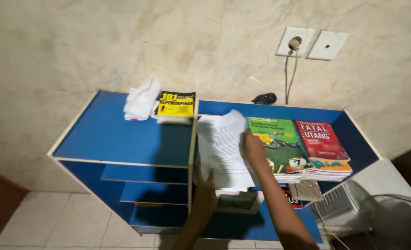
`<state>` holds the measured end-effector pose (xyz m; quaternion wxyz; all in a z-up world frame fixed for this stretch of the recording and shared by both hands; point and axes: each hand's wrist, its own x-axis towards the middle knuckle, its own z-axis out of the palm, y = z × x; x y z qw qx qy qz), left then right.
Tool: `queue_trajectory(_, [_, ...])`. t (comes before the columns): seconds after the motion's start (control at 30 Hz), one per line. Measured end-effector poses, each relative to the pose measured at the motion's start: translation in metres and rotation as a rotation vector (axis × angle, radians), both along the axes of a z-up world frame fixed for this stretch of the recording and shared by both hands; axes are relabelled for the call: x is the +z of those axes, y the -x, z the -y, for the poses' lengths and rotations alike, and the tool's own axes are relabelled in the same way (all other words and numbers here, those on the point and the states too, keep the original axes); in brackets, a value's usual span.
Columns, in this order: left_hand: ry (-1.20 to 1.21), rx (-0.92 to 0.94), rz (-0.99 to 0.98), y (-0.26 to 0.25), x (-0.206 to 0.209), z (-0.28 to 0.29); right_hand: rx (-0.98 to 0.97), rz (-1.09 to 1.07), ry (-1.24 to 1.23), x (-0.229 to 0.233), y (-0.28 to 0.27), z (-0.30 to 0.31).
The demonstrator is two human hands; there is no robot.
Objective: Organize books and decorative items on a blue bookshelf.
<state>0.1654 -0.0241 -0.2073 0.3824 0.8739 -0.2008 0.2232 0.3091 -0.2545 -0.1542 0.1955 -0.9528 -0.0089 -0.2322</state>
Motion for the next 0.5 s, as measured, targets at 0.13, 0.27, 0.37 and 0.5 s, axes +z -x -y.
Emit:
queue_trajectory(0.13, [-0.059, 0.009, -0.008, 0.0, 0.051, 0.008, -0.018, -0.122, -0.001, -0.009, -0.028, 0.005])
queue_trajectory(0.27, [-0.043, -0.002, -0.285, -0.003, 0.091, 0.023, 0.213, -0.173, -0.012, -0.022, -0.058, 0.019])
queue_trajectory(0.37, [-0.332, 0.102, -0.501, 0.007, 0.144, 0.03, 0.29, -0.361, 0.021, -0.005, -0.064, 0.012])
queue_trajectory(0.5, [-0.662, 0.334, -0.512, -0.031, 0.072, 0.048, 0.292, -0.636, 0.153, -0.007, -0.08, 0.011])
